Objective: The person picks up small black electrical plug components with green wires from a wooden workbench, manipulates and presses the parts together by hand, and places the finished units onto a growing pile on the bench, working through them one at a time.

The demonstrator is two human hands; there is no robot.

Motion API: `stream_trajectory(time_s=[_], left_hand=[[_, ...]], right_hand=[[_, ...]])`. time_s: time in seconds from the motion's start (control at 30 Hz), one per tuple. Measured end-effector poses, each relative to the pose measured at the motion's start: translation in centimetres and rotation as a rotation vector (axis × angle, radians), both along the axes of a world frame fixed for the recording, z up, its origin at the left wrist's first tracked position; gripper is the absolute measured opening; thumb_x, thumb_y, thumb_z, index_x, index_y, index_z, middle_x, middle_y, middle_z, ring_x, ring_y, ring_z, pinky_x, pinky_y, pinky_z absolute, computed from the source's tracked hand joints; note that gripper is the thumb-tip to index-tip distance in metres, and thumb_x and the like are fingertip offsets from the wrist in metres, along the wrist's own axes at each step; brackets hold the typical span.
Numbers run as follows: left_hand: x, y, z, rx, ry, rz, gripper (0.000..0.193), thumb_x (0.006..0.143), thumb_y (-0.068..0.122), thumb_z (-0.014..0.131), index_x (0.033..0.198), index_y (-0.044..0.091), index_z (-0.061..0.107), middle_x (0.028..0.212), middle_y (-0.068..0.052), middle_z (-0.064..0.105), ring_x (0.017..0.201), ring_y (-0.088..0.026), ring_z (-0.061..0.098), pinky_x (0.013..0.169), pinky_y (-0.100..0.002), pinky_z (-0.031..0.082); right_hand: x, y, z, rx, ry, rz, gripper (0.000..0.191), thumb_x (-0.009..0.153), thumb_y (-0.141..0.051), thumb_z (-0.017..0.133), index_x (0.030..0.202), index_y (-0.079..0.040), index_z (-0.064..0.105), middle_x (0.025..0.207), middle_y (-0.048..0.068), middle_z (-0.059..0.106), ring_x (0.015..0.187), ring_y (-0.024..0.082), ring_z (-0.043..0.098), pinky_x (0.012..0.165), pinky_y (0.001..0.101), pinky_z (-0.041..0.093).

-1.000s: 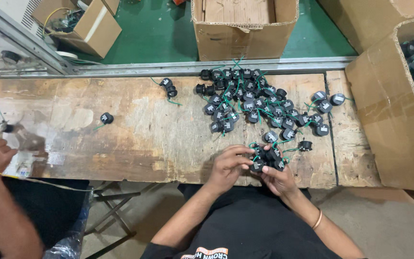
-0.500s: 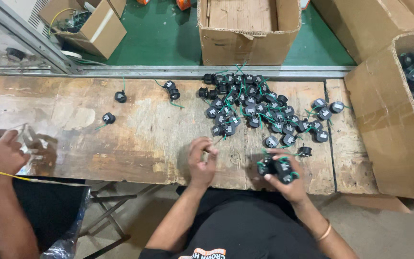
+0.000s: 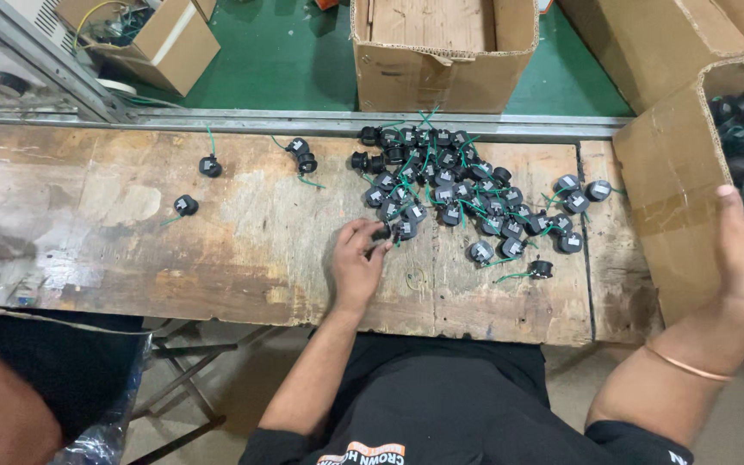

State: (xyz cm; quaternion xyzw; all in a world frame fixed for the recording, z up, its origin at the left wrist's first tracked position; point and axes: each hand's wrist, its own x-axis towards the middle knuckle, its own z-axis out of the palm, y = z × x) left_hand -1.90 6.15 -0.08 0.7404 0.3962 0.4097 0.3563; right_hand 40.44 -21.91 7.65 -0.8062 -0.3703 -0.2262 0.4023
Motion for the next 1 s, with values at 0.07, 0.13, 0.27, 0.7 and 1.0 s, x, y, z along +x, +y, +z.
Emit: stream_trajectory(time_s=[0.07, 0.13, 0.27, 0.7, 1.0], left_hand=[[-0.1, 0.0, 0.2, 0.265, 0.046, -0.041, 0.045, 0.071, 0.002, 0.082, 0.114, 0.006, 0.070, 0.123, -0.013, 0.066, 0.112, -0.034, 0.064, 0.093, -0.042, 0.053], [-0.1, 0.0, 0.0, 0.373, 0.068, -0.066, 0.043, 0.071, 0.002, 0.081, 0.111, 0.007, 0.067, 0.126, -0.013, 0.068, 0.116, -0.038, 0.063, 0.100, -0.045, 0.050], [0.0, 0.4, -1.5, 0.064, 0.088, 0.049, 0.030, 0.080, 0.006, 0.083, 0.105, 0.008, 0.067, 0.113, -0.009, 0.073, 0.108, -0.033, 0.070, 0.095, -0.040, 0.054], [0.7, -4.8, 0.0, 0.283, -0.251, -0.513, 0.026, 0.073, -0.001, 0.083, 0.096, 0.010, 0.078, 0.106, -0.008, 0.076, 0.106, -0.027, 0.068, 0.091, -0.038, 0.056], [0.4, -4.7, 0.1, 0.248, -0.286, -0.637, 0.023, 0.078, 0.004, 0.082, 0.100, 0.006, 0.072, 0.110, -0.010, 0.075, 0.104, -0.028, 0.070, 0.093, -0.039, 0.056]], right_hand=[[-3.4, 0.5, -0.1, 0.082, -0.073, 0.129, 0.026, 0.104, -0.011, 0.067, 0.125, 0.004, 0.063, 0.121, 0.013, 0.066, 0.116, 0.028, 0.063, 0.109, 0.0367, 0.050], [-7.0, 2.1, 0.2, 0.118, -0.110, 0.179, 0.022, 0.106, -0.015, 0.069, 0.121, 0.000, 0.066, 0.116, 0.011, 0.066, 0.111, 0.025, 0.063, 0.104, 0.0347, 0.050], [-17.1, 6.1, -1.1, 0.084, 0.029, 0.484, 0.021, 0.097, -0.012, 0.079, 0.114, -0.004, 0.069, 0.110, 0.012, 0.073, 0.105, 0.026, 0.072, 0.090, 0.0350, 0.056], [-27.3, 10.7, -10.7, -0.196, 0.389, 0.974, 0.072, 0.082, -0.008, 0.077, 0.143, -0.001, 0.039, 0.115, 0.020, 0.066, 0.100, 0.028, 0.067, 0.083, 0.0358, 0.053], [-26.8, 10.2, -10.8, -0.217, 0.813, 0.808, 0.030, 0.086, -0.013, 0.079, 0.112, -0.002, 0.067, 0.081, 0.012, 0.069, 0.069, 0.019, 0.065, 0.062, 0.0334, 0.054]])
